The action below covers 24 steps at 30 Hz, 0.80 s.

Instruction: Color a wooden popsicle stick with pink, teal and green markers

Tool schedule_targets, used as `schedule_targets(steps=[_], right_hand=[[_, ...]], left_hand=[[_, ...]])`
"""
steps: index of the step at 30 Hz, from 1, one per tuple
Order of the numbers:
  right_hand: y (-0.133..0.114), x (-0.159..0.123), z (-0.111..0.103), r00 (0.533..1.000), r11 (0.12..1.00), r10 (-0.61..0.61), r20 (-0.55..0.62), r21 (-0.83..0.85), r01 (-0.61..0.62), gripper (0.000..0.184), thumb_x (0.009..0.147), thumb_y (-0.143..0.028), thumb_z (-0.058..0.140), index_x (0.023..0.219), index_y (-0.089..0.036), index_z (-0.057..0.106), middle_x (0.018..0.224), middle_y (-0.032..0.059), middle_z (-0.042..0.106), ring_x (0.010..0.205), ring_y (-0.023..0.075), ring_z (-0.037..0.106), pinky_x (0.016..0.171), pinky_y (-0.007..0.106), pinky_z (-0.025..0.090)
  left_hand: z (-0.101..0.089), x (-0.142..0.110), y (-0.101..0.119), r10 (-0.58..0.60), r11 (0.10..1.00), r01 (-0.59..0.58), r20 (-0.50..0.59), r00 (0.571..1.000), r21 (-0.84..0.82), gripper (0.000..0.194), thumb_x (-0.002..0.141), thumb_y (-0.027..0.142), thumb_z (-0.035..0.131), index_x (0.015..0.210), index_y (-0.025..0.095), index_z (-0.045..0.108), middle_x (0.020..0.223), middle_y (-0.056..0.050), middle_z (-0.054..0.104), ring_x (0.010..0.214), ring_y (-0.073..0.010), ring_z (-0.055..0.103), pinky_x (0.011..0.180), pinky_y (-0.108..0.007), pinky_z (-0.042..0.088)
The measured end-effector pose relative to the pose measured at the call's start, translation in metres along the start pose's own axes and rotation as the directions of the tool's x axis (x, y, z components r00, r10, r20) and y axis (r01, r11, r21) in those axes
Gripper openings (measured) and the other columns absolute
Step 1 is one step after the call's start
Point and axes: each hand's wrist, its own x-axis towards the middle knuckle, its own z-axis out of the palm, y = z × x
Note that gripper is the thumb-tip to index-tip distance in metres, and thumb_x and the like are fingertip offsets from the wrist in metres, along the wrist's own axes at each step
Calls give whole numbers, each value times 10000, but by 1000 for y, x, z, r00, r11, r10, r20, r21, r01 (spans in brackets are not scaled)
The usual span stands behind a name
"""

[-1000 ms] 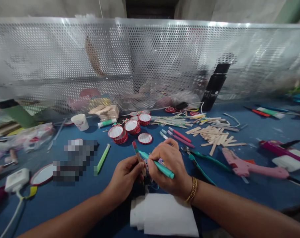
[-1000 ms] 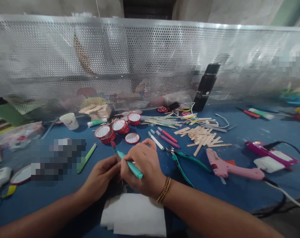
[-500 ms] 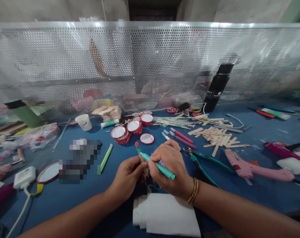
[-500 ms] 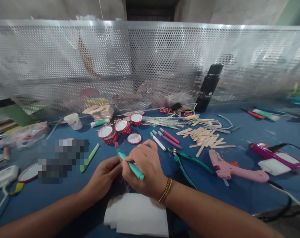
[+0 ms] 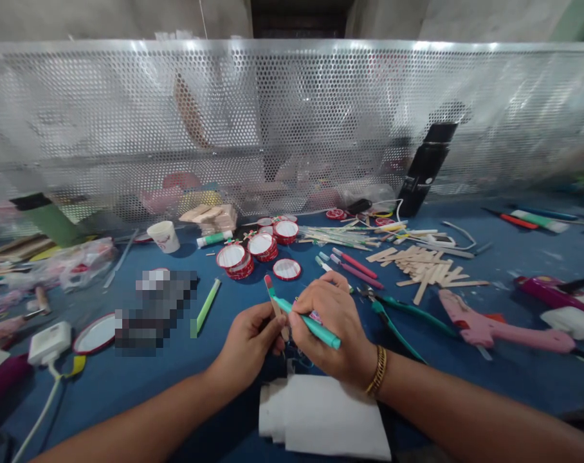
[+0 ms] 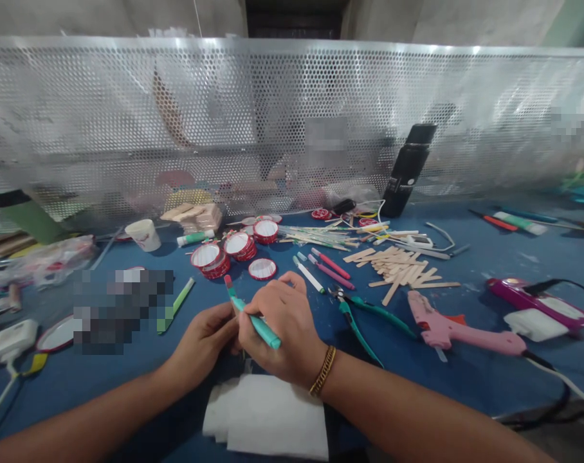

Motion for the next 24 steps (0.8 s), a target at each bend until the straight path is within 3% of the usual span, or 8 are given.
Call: schedule_targets(steps=[7,13,24], right_hand=[[1,1,1,1000,999,21,19,-26,-21,130,843,-192,571,726,-207,517,678,-27,616,676,146,594,878,418,362],[1,2,-2,999,999,18,-42,-50,-20,130,833,-162,567,730,-206,501,663,-27,607,658,145,590,855,406,370],[2,-1,0,999,1000,21,26,15,-21,117,849,-189,570,747,-211,517,694,-28,610,672,138,576,866,411,356]], left_hand=[[-1,1,-3,9,1000,-8,3,1000,-12,416,861,536,593,688,160,551,561,35,496,505,-100,460,501,-214,384],[0,1,-1,-31,999,30,-23,999,-37,415,827,546,632,687,161,563,556,27,519,498,-104,470,491,-215,391],[3,1,1,-21,1000,21,-28,999,-7,398,846,512,610,670,163,534,573,30,499,512,-101,459,498,-214,376]])
